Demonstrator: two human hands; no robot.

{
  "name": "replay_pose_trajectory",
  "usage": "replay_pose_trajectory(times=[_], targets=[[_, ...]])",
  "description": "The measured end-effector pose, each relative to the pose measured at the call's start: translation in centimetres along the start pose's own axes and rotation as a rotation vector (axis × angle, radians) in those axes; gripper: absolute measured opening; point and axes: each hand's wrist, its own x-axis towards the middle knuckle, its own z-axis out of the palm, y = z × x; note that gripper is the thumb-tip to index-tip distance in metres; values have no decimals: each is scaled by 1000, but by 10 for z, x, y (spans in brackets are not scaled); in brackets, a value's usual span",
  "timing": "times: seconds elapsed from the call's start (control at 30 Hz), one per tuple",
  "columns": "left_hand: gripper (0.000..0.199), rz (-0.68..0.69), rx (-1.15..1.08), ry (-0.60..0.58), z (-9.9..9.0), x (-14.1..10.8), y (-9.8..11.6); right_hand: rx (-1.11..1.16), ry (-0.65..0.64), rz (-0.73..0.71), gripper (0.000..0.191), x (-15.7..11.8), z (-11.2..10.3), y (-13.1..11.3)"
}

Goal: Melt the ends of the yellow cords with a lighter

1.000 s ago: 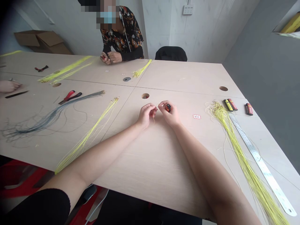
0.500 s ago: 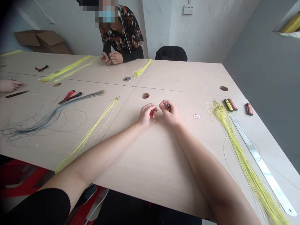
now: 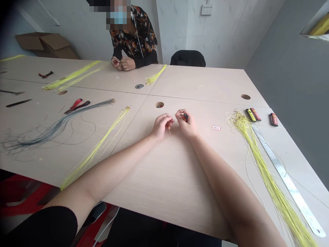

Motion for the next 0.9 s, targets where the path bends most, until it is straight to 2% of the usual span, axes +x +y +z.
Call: replay_pose_trajectory(times=[0.37, 0.67, 0.9], targets=[[24, 34, 61, -131, -1, -1, -4, 10, 7, 39, 23, 2, 1, -1], [23, 8, 65, -99, -1, -1, -3, 37, 25, 45, 24, 2, 3, -2], [21, -29, 5, -19, 0, -1, 3, 152, 124, 67, 18, 4, 2, -7]])
